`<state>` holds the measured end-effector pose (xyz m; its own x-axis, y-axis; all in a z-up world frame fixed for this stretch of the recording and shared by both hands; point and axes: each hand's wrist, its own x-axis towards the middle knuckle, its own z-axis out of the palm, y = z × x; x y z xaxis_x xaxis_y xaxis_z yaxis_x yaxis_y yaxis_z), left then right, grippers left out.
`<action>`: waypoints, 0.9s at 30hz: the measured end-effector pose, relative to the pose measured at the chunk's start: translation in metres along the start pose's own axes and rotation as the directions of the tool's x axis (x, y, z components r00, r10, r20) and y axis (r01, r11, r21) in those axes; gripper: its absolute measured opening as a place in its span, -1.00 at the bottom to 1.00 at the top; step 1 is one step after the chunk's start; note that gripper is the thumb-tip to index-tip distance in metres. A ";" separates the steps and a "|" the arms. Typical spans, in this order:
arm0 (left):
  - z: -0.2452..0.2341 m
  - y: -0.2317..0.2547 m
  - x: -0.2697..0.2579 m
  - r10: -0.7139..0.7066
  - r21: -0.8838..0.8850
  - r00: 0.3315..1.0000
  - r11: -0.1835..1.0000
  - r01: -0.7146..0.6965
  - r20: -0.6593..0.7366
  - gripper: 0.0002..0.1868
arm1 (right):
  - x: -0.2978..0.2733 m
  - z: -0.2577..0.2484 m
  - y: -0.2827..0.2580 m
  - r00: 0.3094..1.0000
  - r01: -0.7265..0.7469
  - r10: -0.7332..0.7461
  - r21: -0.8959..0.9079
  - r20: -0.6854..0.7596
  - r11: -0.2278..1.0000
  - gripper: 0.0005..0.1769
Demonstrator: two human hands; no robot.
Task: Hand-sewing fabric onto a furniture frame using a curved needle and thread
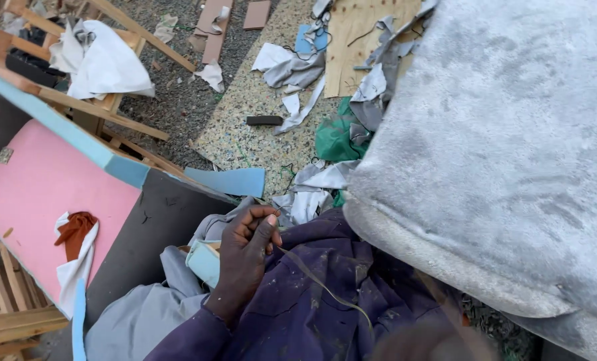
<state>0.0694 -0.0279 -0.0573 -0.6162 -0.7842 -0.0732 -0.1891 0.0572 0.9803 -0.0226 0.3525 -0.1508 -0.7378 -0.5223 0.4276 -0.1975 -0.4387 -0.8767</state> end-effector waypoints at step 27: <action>0.078 0.091 -0.016 0.398 -0.113 0.829 0.916 -0.386 0.393 -0.77 | 0.187 0.058 -0.066 0.985 -0.142 0.137 -0.036 -0.101 0.989 -0.45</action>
<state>0.0027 0.0380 0.0185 -0.8864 -0.3848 0.2574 0.1509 0.2855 0.9464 -0.1107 0.2411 -0.0005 -0.8192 -0.5012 0.2787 -0.1143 -0.3335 -0.9358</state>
